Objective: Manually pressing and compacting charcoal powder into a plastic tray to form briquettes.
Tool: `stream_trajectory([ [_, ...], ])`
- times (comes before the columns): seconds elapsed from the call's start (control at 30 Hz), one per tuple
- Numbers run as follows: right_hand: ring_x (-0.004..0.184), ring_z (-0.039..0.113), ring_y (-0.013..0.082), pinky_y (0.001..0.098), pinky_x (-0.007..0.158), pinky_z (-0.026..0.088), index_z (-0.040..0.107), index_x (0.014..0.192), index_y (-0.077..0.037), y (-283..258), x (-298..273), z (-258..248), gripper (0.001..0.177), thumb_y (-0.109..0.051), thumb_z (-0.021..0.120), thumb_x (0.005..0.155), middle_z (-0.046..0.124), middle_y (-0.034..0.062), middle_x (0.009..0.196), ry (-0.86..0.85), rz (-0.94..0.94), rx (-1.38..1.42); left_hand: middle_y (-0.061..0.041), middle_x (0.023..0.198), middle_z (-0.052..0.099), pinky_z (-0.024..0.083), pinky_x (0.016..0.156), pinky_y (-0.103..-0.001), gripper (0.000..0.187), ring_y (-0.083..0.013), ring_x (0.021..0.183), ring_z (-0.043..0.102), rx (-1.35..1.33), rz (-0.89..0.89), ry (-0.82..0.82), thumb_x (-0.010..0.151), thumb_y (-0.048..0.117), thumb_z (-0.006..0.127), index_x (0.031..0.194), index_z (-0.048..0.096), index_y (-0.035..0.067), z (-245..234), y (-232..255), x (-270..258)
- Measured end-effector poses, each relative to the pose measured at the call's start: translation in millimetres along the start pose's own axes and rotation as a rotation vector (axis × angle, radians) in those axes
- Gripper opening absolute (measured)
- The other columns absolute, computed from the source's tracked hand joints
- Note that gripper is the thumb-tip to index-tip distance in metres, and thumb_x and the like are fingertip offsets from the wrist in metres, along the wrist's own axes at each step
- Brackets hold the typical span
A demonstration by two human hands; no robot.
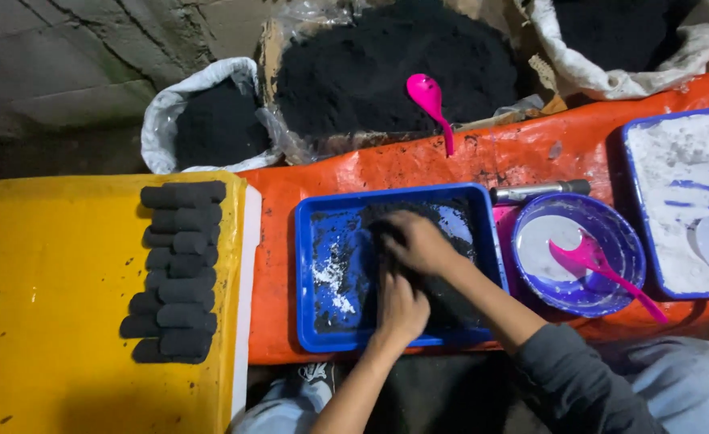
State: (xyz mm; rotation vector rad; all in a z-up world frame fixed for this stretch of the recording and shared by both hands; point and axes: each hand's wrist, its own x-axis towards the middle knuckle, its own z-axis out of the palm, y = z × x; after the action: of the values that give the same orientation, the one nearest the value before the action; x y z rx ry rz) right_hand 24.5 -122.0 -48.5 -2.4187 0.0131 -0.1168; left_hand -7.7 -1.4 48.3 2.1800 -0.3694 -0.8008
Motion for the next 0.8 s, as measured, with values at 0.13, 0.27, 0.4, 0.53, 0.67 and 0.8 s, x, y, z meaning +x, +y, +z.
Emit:
stream_trajectory([
  [0.13, 0.105, 0.05, 0.0425, 0.0502, 0.083, 0.045, 0.058, 0.104, -0.002, -59.9, 1.6, 18.3, 0.04, -0.02, 0.065, 0.069, 0.052, 0.0261, 0.111, -0.258, -0.2, 0.101, -0.033, 0.131, 0.029, 0.023, 0.105, -0.045, 0.059, -0.0389, 0.127, 0.026, 0.024, 0.015, 0.02, 0.073, 0.014, 0.043, 0.125, 0.033, -0.013, -6.1, -8.7, 0.7],
  [0.27, 0.118, 0.04, 0.0402, 0.0476, 0.08, 0.048, 0.055, 0.115, -0.011, -57.6, 1.7, 85.9, 0.045, -0.016, 0.063, 0.071, 0.039, 0.0225, 0.129, -0.429, -0.35, -0.269, -0.033, 0.132, 0.027, 0.023, 0.105, -0.046, 0.06, -0.0391, 0.128, 0.024, 0.058, 0.025, 0.036, 0.073, 0.014, 0.045, 0.126, 0.032, -0.012, -8.0, -21.9, -0.4],
  [0.4, 0.099, 0.053, 0.0344, 0.033, 0.062, 0.055, 0.064, 0.087, -0.009, -26.7, -2.8, 141.3, 0.017, -0.012, 0.055, 0.074, 0.052, 0.0147, 0.106, -0.289, -0.562, -0.466, -0.032, 0.133, 0.025, 0.022, 0.104, -0.046, 0.062, -0.0394, 0.129, 0.021, 0.089, 0.048, 0.051, 0.072, 0.015, 0.046, 0.127, 0.031, -0.011, -7.0, -35.6, 2.8],
  [0.53, 0.088, 0.056, 0.0323, 0.0335, 0.056, 0.056, 0.063, 0.08, -0.007, -16.5, -2.0, 153.2, 0.013, -0.011, 0.053, 0.073, 0.055, 0.014, 0.094, -0.292, -0.576, -0.434, -0.031, 0.134, 0.024, 0.022, 0.104, -0.047, 0.064, -0.0397, 0.129, 0.019, 0.115, 0.071, 0.067, 0.071, 0.015, 0.047, 0.127, 0.029, -0.01, 0.4, -45.1, 6.7],
  [0.67, 0.105, 0.048, 0.039, 0.0497, 0.083, 0.032, 0.055, 0.105, -0.021, 36.7, 17.6, 198.8, 0.029, -0.024, 0.049, 0.077, 0.053, 0.0088, 0.109, -0.539, -0.073, -0.341, -0.031, 0.135, 0.022, 0.021, 0.104, -0.048, 0.066, -0.0399, 0.13, 0.017, 0.161, 0.115, 0.063, 0.071, 0.016, 0.049, 0.128, 0.028, -0.009, 12.1, -51.2, 13.1],
  [0.8, 0.084, 0.064, 0.029, 0.0376, 0.069, 0.052, 0.068, 0.089, -0.016, -55.6, 10.2, 30.1, 0.02, -0.015, 0.063, 0.07, 0.068, 0.0067, 0.081, -0.277, 0.301, 0.007, -0.03, 0.136, 0.021, 0.021, 0.104, -0.049, 0.068, -0.0402, 0.131, 0.015, 0.206, 0.15, 0.05, 0.07, 0.016, 0.05, 0.129, 0.027, -0.008, 26.4, -62.7, 20.0],
])
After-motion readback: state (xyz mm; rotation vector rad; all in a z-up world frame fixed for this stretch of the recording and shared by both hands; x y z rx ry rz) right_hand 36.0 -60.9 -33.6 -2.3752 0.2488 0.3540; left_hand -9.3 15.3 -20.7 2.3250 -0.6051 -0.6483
